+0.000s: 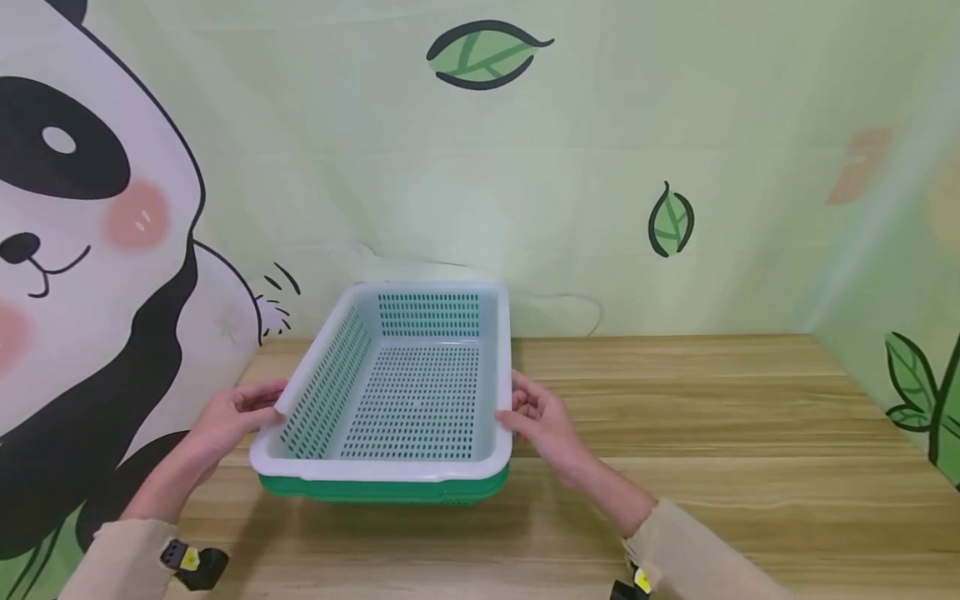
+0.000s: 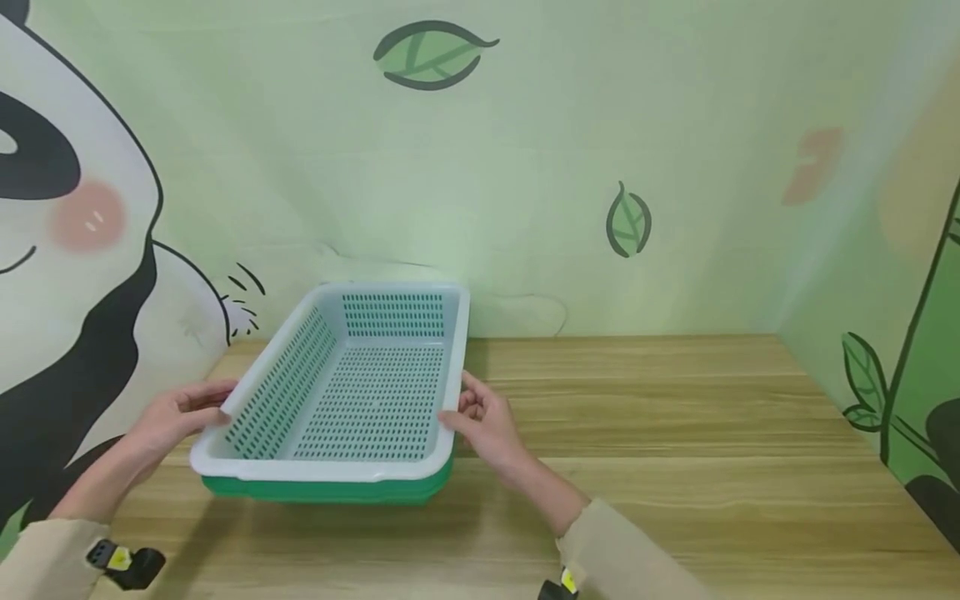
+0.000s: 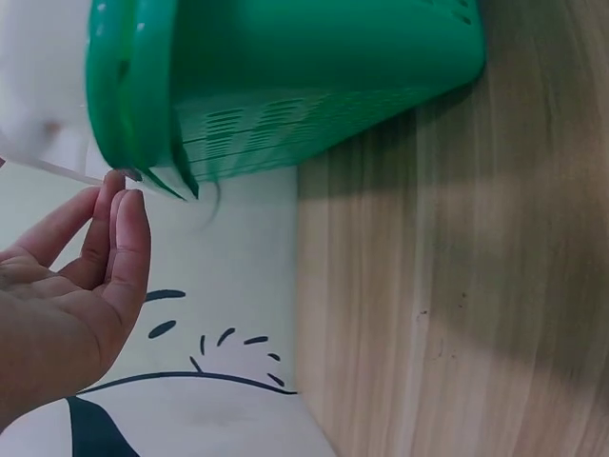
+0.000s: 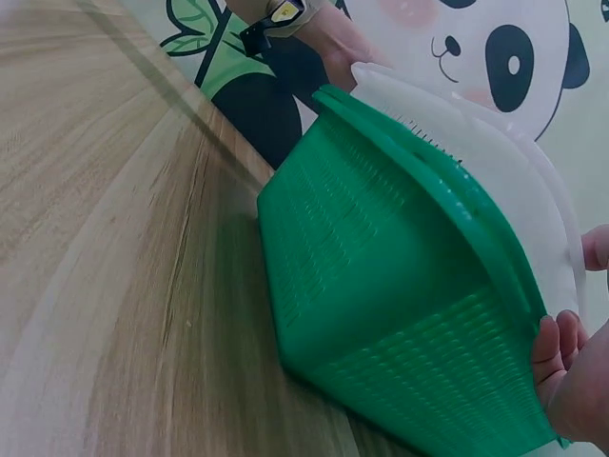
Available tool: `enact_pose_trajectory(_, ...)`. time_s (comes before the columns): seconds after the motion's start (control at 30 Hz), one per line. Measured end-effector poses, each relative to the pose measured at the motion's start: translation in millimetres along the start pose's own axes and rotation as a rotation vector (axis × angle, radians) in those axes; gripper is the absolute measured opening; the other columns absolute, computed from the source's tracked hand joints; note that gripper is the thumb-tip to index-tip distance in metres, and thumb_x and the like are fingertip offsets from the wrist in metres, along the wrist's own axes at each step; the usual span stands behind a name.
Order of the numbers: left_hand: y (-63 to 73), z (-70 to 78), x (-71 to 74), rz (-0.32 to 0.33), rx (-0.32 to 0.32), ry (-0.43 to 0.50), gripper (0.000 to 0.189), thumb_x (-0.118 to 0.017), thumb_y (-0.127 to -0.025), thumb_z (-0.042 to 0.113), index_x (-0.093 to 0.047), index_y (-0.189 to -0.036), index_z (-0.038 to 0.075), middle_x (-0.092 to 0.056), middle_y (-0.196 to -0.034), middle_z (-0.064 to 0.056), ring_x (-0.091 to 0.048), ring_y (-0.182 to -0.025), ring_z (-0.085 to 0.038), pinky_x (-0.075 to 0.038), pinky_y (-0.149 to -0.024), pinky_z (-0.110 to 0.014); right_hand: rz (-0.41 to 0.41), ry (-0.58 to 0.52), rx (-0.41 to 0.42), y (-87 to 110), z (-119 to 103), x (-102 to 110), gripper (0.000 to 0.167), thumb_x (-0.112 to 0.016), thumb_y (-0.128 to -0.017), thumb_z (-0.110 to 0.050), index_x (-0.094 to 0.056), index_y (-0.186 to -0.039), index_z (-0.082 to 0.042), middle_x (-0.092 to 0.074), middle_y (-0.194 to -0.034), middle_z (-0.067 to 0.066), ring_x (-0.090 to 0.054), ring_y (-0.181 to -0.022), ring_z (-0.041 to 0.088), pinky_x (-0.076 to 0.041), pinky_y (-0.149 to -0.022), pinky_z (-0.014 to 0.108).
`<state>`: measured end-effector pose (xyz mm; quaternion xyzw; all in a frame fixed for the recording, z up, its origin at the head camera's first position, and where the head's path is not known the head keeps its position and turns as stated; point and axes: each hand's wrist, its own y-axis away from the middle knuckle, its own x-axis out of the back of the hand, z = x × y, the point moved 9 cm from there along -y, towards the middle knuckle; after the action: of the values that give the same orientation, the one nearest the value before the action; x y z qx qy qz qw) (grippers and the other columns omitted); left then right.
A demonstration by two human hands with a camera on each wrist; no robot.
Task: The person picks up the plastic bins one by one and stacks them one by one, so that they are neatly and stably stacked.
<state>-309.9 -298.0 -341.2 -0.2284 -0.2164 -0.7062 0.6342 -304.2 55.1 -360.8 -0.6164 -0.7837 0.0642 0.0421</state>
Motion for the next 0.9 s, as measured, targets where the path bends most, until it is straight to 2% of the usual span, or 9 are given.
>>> enact_pose_trajectory(0.47,0.4,-16.9,-9.8,-0.03,0.042,0.057,0.059,-0.055,-0.088,0.02,-0.032,-0.139,0.001,-0.039,-0.134,-0.025,-0.043,-0.115,-0.036,-0.037,-0.092,-0.053,-0.022,0.046,-0.033,1.8,11.8,-2.1,0.063,-0.06,-0.081,-0.002,-0.033,-0.138,0.0,-0.045,-0.085,0.003,-0.044,-0.073,0.01,-0.038,-0.051,0.019)
enact_pose_trajectory(0.63,0.5,-22.6,-10.9,-0.035,0.072,0.052,0.06,-0.055,-0.088,0.022,-0.031,-0.14,0.003,-0.038,-0.135,-0.024,-0.042,-0.115,-0.036,-0.039,-0.092,-0.05,0.001,0.045,-0.042,1.4,15.0,-0.4,0.062,-0.06,-0.081,-0.002,-0.034,-0.138,-0.001,-0.044,-0.087,0.005,-0.043,-0.073,0.01,-0.039,-0.053,0.02)
enact_pose_trajectory(0.8,-4.2,-24.0,-12.1,-0.029,0.093,0.042,0.066,-0.055,-0.089,0.034,-0.029,-0.14,0.002,-0.035,-0.136,-0.023,-0.042,-0.116,-0.035,-0.039,-0.093,-0.048,0.087,0.04,-0.053,1.7,17.9,4.5,0.064,-0.061,-0.082,-0.008,-0.031,-0.139,-0.004,-0.045,-0.104,0.009,-0.047,-0.077,0.01,-0.045,-0.062,0.024)
enact_pose_trajectory(0.9,-6.4,-24.1,-13.8,-0.026,0.104,0.041,0.071,-0.055,-0.088,0.038,-0.026,-0.141,0.002,-0.033,-0.138,-0.023,-0.04,-0.119,-0.037,-0.038,-0.094,-0.049,0.101,0.016,-0.046,3.5,16.4,1.6,0.065,-0.062,-0.082,-0.007,-0.03,-0.139,-0.003,-0.042,-0.115,0.014,-0.051,-0.082,0.012,-0.051,-0.07,0.031)
